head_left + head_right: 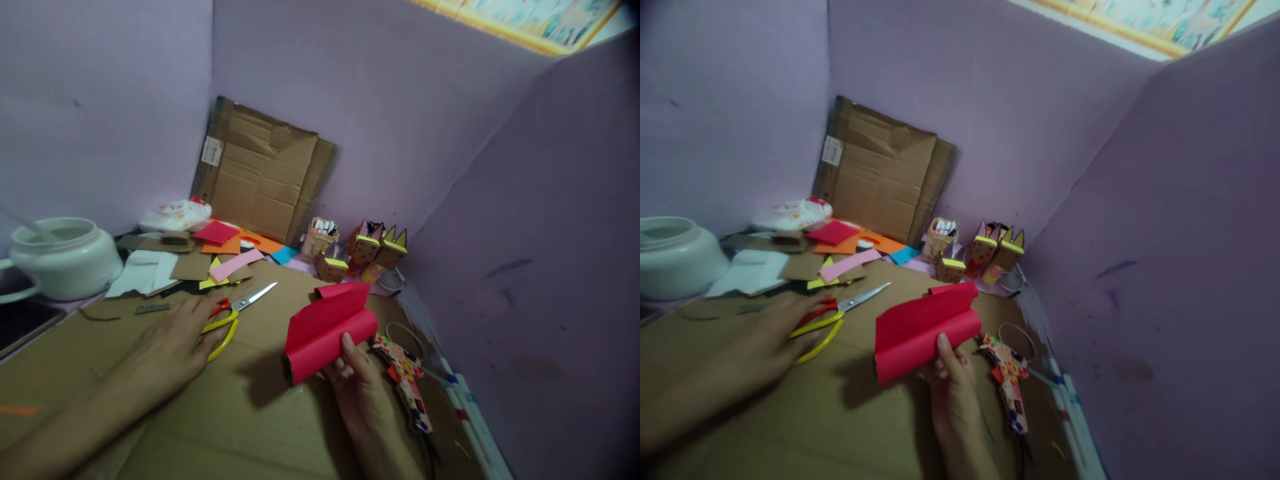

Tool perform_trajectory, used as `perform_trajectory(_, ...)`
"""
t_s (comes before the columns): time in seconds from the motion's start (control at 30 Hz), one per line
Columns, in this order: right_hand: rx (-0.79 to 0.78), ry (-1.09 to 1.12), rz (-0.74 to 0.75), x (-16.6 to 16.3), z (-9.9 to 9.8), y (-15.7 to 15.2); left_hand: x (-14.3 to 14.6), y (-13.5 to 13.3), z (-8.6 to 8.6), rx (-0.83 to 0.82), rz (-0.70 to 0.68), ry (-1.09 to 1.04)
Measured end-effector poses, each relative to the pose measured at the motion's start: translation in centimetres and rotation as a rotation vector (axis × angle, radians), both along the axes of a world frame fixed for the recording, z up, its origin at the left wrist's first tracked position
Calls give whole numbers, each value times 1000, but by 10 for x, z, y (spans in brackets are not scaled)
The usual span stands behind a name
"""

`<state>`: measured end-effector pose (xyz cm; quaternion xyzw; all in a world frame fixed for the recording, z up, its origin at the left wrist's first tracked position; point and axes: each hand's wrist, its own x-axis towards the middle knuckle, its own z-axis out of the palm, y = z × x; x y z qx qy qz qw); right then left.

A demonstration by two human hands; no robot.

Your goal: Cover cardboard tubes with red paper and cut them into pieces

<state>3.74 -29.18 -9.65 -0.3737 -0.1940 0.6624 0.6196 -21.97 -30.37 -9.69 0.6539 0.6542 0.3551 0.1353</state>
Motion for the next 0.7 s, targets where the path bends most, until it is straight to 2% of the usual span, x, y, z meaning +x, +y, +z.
perform_trajectory(0.07, 9, 26, -7, -1, 1, 0, 20, -4, 7, -10, 54, -307)
perform_trajectory(0.17, 49, 40, -15, -6, 1, -3, 62, -12, 15, -74, 57, -1089)
perform_trajectory(0.23, 80, 31, -6, -11, 0, -7, 91, -14, 16, -173, 79, -1435)
perform_trajectory(0.3, 104, 6, 11, -15, -1, -10, 113, -14, 17, -226, 64, -1635)
perform_trajectory(0.37, 120, -23, 17, -17, -2, -12, 123, -11, 17, -221, 63, -1703)
perform_trajectory(0.43, 124, -36, 18, -16, -2, -12, 121, -9, 17, -208, 97, -1641)
perform_trajectory(0.5, 117, -44, 1, -13, -2, -11, 105, -8, 18, -197, 126, -1416)
perform_trajectory(0.57, 112, -57, -44, -9, -2, -10, 78, -8, 19, -161, 106, -1000)
perform_trajectory(0.67, 116, -59, -108, -4, 0, -7, 29, -8, 15, -99, -42, -123)
perform_trajectory(0.7, 116, -52, -117, -4, 1, -6, 14, -8, 12, -101, -33, 127)
